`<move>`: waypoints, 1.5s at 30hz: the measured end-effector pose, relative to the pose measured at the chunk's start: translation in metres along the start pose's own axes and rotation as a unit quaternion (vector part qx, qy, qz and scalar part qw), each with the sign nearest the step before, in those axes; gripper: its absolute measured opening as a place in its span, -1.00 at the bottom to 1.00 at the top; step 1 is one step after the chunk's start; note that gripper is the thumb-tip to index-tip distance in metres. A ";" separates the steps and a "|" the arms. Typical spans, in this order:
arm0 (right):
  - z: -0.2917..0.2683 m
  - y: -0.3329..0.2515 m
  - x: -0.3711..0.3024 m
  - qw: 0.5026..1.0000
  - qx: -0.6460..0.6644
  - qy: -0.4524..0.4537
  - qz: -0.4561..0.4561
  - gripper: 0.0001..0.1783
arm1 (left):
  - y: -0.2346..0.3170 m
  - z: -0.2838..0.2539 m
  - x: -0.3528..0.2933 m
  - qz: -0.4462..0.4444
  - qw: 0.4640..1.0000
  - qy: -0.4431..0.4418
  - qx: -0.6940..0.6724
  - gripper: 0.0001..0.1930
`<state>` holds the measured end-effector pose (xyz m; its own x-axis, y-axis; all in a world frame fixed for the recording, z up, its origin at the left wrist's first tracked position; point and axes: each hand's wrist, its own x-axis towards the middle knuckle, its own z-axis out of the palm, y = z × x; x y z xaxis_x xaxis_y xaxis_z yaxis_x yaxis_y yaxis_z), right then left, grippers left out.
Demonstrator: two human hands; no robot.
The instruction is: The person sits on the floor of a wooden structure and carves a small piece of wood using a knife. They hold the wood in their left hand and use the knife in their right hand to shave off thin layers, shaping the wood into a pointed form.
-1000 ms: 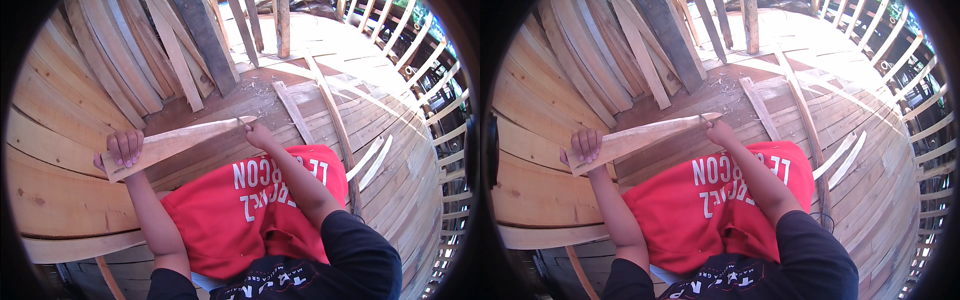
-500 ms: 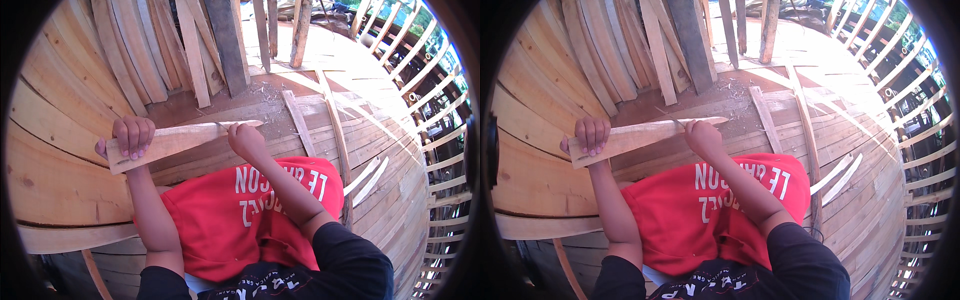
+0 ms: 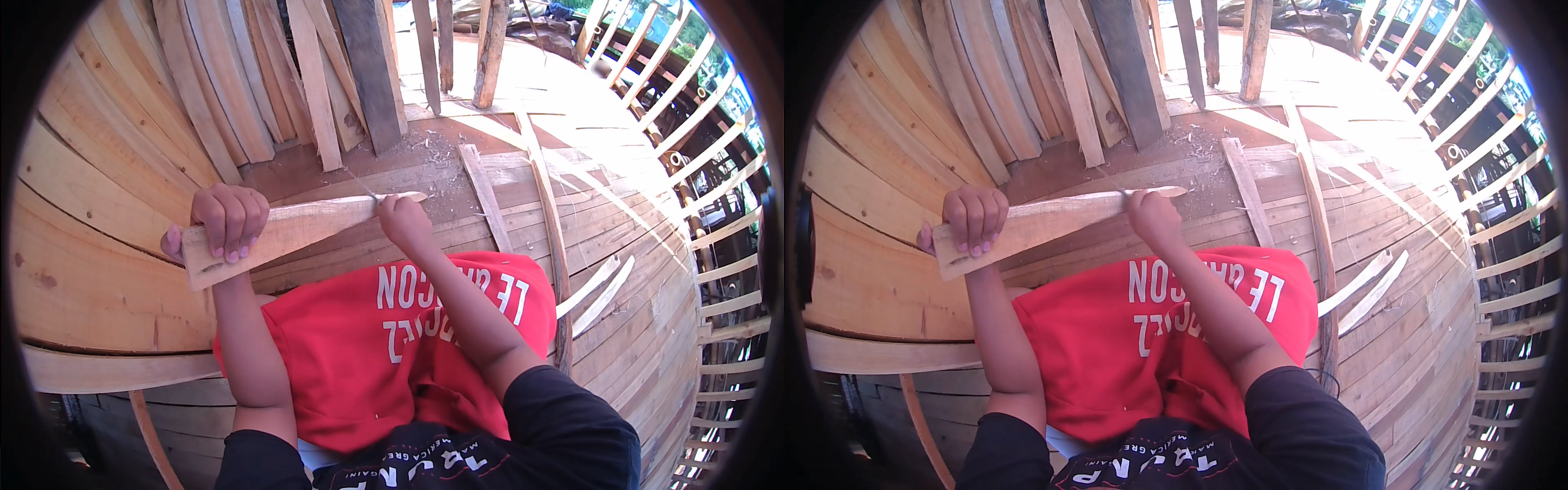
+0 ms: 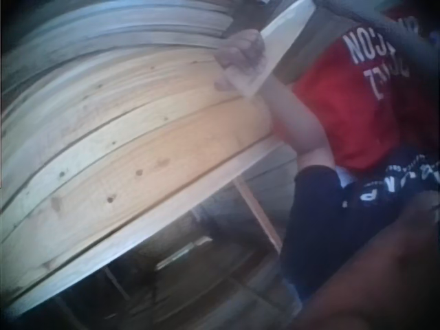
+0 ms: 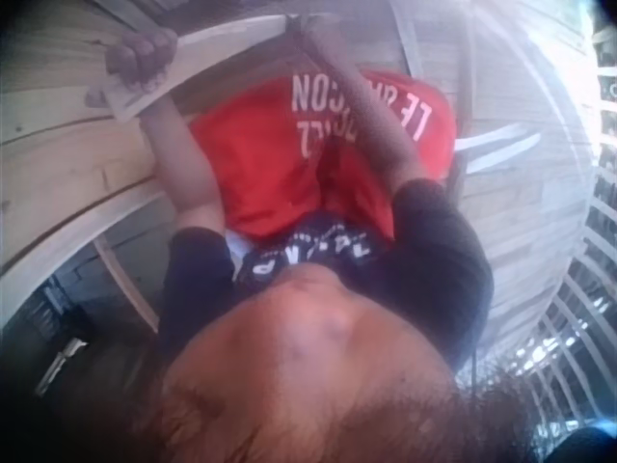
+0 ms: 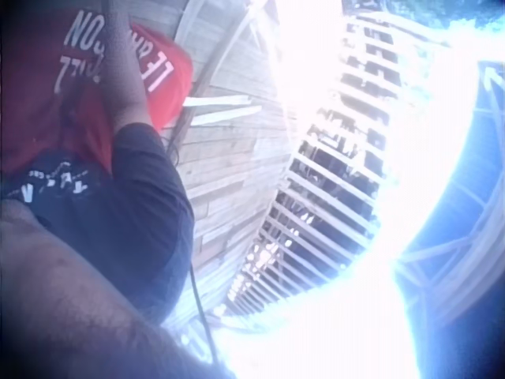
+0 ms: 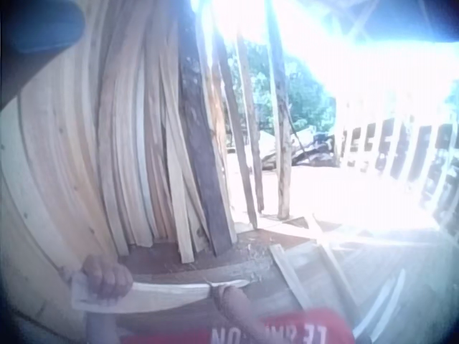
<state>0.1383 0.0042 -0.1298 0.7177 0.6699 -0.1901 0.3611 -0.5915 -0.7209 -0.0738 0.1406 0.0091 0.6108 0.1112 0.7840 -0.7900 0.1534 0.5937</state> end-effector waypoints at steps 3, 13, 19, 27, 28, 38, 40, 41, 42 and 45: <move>0.013 0.097 0.059 0.996 -0.070 0.046 -0.044 -0.41 | -0.007 0.008 0.007 0.000 1.000 -0.023 -0.013 -0.42; 0.011 0.097 0.061 0.999 -0.033 0.037 -0.022 -0.40 | -0.014 0.018 0.013 0.010 1.000 -0.015 -0.012 -0.42; 0.006 0.004 0.003 0.998 -0.024 -0.010 -0.058 -0.37 | -0.003 0.012 0.000 0.001 1.000 -0.014 0.002 -0.42; 0.013 0.073 0.055 0.996 -0.053 0.068 -0.002 -0.39 | -0.005 0.010 0.000 0.007 1.000 -0.007 0.001 -0.41; 0.012 0.052 0.039 0.997 -0.048 0.048 -0.022 -0.39 | -0.001 0.011 -0.002 0.006 1.000 -0.007 0.006 -0.42; 0.004 0.081 0.060 0.991 -0.093 0.059 -0.072 -0.40 | -0.014 0.014 -0.001 0.019 1.000 -0.004 -0.011 -0.39; 0.011 0.070 0.045 0.971 -0.183 0.025 -0.155 -0.39 | -0.007 0.014 -0.005 0.015 1.000 -0.001 -0.004 -0.38; 0.015 0.059 0.036 0.982 -0.144 0.014 -0.123 -0.38 | -0.004 0.014 -0.006 0.011 1.000 -0.004 0.001 -0.38; 0.011 0.017 0.009 0.990 -0.103 -0.004 -0.097 -0.37 | 0.004 0.014 -0.009 0.005 1.000 -0.002 0.014 -0.37; 0.010 0.018 0.008 0.997 -0.074 0.024 -0.022 -0.37 | 0.001 0.019 -0.004 0.006 1.000 -0.006 0.011 -0.37</move>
<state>0.1453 0.0034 -0.1508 0.7263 0.6758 -0.1259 0.4738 -0.6248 -0.6206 -0.0784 0.1218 0.0096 0.6008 0.1005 0.7931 -0.7982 0.1304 0.5881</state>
